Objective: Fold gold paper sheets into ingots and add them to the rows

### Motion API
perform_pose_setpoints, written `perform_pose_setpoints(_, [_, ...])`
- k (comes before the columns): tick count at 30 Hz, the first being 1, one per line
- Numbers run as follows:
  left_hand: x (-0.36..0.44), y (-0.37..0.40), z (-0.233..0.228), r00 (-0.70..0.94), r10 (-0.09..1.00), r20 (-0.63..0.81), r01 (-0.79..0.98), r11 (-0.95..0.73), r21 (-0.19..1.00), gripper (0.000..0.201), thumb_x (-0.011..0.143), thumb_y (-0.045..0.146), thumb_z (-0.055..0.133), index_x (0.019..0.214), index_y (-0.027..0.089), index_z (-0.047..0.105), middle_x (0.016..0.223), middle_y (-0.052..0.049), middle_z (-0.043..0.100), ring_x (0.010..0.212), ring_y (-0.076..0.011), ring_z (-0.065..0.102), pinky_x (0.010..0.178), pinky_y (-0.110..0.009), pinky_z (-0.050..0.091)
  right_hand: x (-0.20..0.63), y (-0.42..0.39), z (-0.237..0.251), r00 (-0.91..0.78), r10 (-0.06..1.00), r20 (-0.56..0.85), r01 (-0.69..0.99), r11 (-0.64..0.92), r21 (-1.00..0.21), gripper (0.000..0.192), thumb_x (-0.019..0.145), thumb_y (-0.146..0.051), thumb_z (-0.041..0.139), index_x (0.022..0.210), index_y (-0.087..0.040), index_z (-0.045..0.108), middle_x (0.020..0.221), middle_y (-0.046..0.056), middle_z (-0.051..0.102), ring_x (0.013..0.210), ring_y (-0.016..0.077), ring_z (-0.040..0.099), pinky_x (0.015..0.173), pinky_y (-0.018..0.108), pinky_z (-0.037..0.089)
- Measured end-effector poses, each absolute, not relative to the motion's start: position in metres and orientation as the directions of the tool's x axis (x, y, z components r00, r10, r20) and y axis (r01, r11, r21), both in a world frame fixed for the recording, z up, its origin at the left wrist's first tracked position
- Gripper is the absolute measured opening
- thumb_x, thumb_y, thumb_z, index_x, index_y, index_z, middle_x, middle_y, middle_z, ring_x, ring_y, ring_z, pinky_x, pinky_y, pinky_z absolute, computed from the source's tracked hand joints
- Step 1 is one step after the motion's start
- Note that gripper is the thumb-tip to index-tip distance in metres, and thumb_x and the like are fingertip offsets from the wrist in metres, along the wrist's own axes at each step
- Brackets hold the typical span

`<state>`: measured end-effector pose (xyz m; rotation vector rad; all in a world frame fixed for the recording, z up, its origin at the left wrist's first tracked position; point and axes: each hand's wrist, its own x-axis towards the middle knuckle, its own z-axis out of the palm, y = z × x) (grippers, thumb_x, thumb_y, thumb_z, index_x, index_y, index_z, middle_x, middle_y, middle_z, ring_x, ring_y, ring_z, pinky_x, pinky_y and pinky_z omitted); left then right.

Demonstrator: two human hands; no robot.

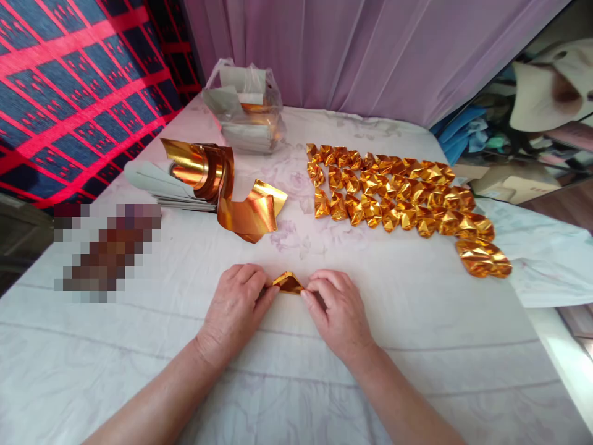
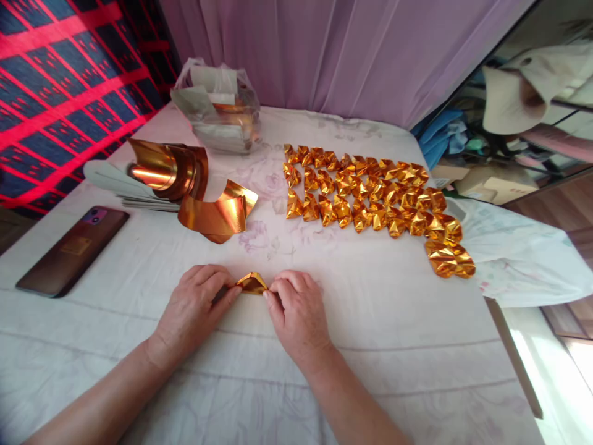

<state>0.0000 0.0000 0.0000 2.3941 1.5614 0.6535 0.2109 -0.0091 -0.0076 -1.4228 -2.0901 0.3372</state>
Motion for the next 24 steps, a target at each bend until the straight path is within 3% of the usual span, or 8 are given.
perform_pose_setpoints(12, [0.0029,0.0008,0.0013,0.285,0.918,0.275,0.807,-0.385,0.448,0.017,0.093,0.026,0.056,0.077,0.019,0.057,0.089,-0.006,0.063,0.082,-0.0209,0.058,0.076,-0.038,0.049,0.2083,-0.0066,-0.0078,-0.239,0.925,0.297,0.781,0.364,-0.507,0.016,0.093,-0.025,0.056,0.077,-0.022,0.057,0.086,0.004,0.063,0.083,0.0205,0.057,0.075,0.035,0.042])
perform_pose_setpoints(24, [0.0024,0.0011,0.0004,0.31,0.913,0.266,0.816,-0.399,0.419,0.011,0.095,0.023,0.054,0.085,0.019,0.059,0.094,-0.006,0.065,0.084,-0.0221,0.059,0.077,-0.038,0.048,0.209,-0.0072,-0.0092,-0.249,0.92,0.303,0.793,0.373,-0.481,0.009,0.095,-0.022,0.053,0.088,-0.022,0.059,0.091,0.005,0.063,0.087,0.0225,0.056,0.077,0.037,0.043])
